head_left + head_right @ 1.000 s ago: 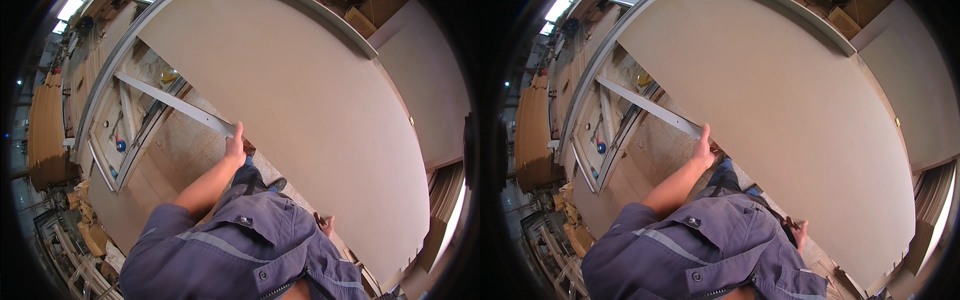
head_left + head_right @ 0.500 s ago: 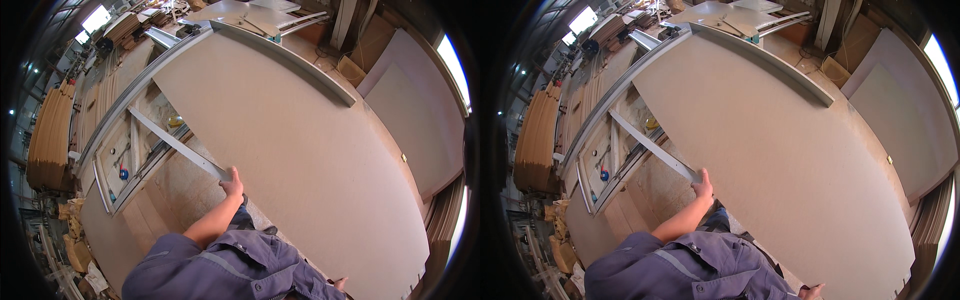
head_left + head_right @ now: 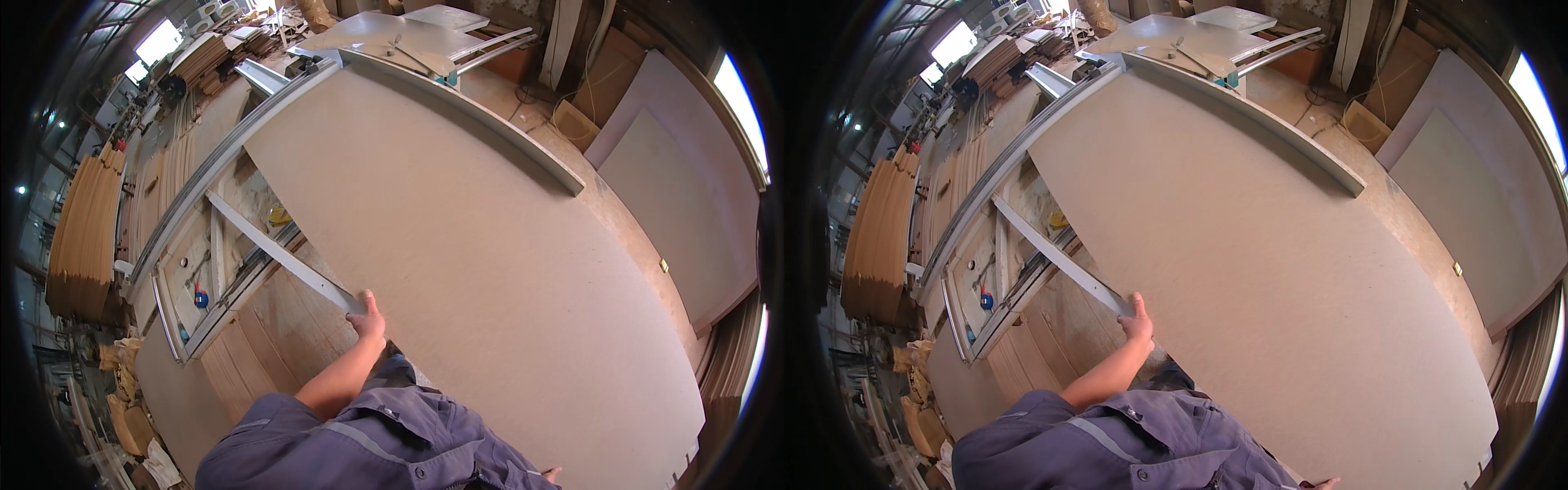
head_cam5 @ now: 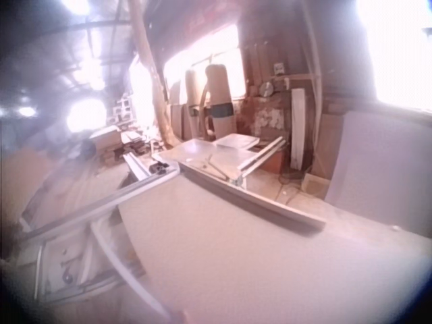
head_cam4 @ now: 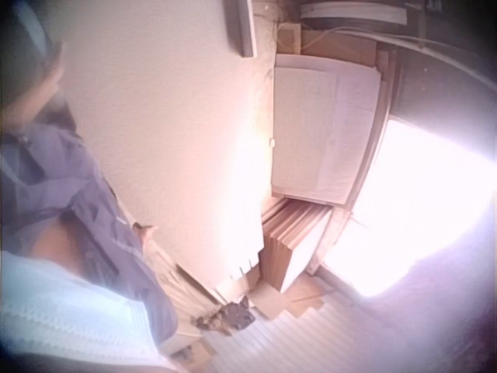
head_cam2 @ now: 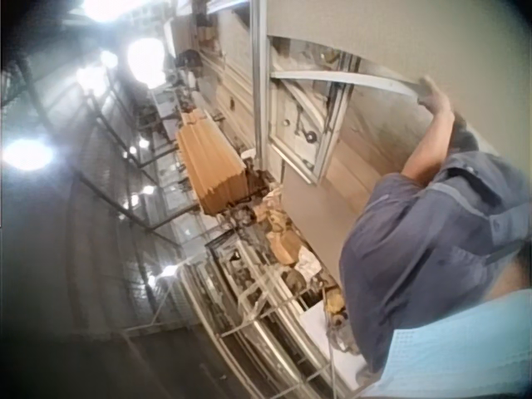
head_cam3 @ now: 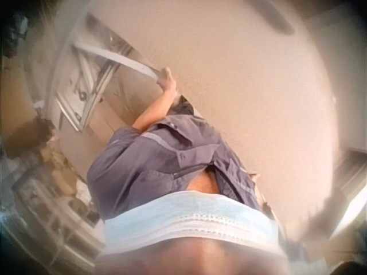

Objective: The person repeatedly positions large light-colored wood panels on a table saw, feeds them through the blade to cut narrow strips, and removes the offcuts. The process is repeated multiple times with different panels.

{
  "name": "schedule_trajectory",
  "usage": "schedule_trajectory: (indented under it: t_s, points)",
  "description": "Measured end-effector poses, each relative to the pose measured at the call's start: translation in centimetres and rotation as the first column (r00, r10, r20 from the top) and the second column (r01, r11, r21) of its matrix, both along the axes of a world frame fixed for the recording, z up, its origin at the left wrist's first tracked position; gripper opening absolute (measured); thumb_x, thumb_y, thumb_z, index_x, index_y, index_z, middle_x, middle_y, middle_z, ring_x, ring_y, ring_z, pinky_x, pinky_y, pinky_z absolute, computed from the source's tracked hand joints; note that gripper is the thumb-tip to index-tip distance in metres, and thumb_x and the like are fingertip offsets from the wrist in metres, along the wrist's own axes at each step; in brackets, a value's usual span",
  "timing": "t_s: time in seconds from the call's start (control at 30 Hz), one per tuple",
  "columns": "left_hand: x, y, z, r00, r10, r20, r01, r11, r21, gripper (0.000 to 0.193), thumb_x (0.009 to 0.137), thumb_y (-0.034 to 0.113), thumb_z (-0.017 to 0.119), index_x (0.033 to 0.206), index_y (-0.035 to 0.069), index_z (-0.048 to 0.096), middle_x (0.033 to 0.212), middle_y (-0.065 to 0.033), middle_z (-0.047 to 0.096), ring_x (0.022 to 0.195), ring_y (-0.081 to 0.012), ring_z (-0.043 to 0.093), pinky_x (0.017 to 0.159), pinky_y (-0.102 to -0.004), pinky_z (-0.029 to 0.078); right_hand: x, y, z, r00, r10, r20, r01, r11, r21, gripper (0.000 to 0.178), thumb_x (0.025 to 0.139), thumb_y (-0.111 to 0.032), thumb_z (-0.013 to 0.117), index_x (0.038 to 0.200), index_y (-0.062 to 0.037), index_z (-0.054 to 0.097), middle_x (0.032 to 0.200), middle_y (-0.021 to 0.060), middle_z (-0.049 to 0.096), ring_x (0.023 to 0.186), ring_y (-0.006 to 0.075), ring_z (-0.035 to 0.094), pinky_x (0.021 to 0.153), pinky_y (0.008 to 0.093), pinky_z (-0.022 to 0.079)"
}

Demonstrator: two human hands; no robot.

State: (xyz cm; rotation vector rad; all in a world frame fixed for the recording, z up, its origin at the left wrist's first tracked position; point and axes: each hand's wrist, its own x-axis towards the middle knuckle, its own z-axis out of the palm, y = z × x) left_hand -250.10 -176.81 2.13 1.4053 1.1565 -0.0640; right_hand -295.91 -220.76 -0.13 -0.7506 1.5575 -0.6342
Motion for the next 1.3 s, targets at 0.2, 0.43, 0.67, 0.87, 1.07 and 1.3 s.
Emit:
schedule_trajectory:
  t_s: [0.2, 0.43, 0.67, 0.87, 1.07, 1.3]
  points:
    - [-0.1, -0.5, 0.2, 0.998, 0.021, 0.057, -0.02, 1.0, -0.009, 0.121, 0.085, 0.068, 0.06, 0.148, -0.013, -0.004, 0.154, -0.0298, 0.023, 0.139, -0.0386, 0.036, 0.113, -0.044, 0.036, 3.0, 1.2, 0.5, 1.0, 0.008, -0.003, -0.008, 0.998, 0.055, 0.056, 0.099, -0.062, 0.034, 0.125, -0.0163, 0.054, 0.119, 0.0002, 0.062, 0.103, 0.0215, 0.059, 0.078, 0.0386, 0.049]
    - [-0.1, -0.6, 0.4, 0.992, 0.069, 0.108, -0.071, 0.997, 0.011, 0.109, 0.087, 0.066, 0.06, 0.146, -0.013, 0.013, 0.152, -0.0273, 0.031, 0.138, -0.0355, 0.039, 0.113, -0.0426, 0.037, 5.0, 2.5, 0.6, 0.999, 0.04, 0.002, -0.04, 0.991, 0.127, 0.055, 0.099, -0.062, 0.035, 0.123, -0.0163, 0.054, 0.117, 0.0006, 0.062, 0.102, 0.0215, 0.059, 0.077, 0.0381, 0.048]
    - [-0.3, -1.2, 1.6, 0.988, 0.092, 0.126, -0.094, 0.995, 0.014, 0.109, 0.086, 0.064, 0.062, 0.144, -0.014, 0.013, 0.152, -0.0285, 0.03, 0.137, -0.037, 0.04, 0.111, -0.0456, 0.039, 3.2, 2.4, 0.6, 0.999, 0.042, 0.026, -0.046, 0.983, 0.178, 0.054, 0.099, -0.062, 0.035, 0.122, -0.0163, 0.054, 0.116, 0.001, 0.062, 0.101, 0.0214, 0.059, 0.076, 0.0376, 0.047]
    - [0.0, 0.1, -1.3, 0.98, 0.09, 0.178, -0.105, 0.991, 0.079, 0.104, 0.087, 0.061, 0.063, 0.141, -0.016, 0.02, 0.148, -0.0297, 0.036, 0.135, -0.0374, 0.042, 0.111, -0.0442, 0.038, -0.8, 1.0, 0.6, 0.998, 0.038, 0.05, -0.048, 0.975, 0.216, 0.054, 0.099, -0.062, 0.035, 0.12, -0.0164, 0.054, 0.115, 0.0013, 0.062, 0.1, 0.0214, 0.059, 0.076, 0.0372, 0.046]
    - [0.2, 2.6, -3.7, 0.976, 0.072, 0.205, -0.093, 0.991, 0.095, 0.104, 0.086, 0.062, 0.064, 0.141, -0.017, 0.027, 0.149, -0.0279, 0.038, 0.136, -0.0373, 0.042, 0.111, -0.0458, 0.038, -7.3, -2.9, 1.2, 0.999, -0.007, 0.047, -0.002, 0.981, 0.192, 0.053, 0.099, -0.062, 0.036, 0.119, -0.0164, 0.054, 0.113, 0.0016, 0.062, 0.1, 0.0213, 0.059, 0.075, 0.0368, 0.045]
    - [0.2, 2.5, -3.4, 0.968, 0.065, 0.243, -0.077, 0.996, 0.043, 0.103, 0.085, 0.063, 0.065, 0.141, -0.017, 0.03, 0.147, -0.0268, 0.042, 0.133, -0.0364, 0.046, 0.108, -0.0449, 0.041, -13.6, -7.9, 2.8, 0.996, -0.092, 0.014, 0.09, 0.989, 0.114, 0.052, 0.099, -0.062, 0.036, 0.118, -0.0164, 0.054, 0.112, 0.002, 0.061, 0.099, 0.0212, 0.059, 0.074, 0.0364, 0.044]
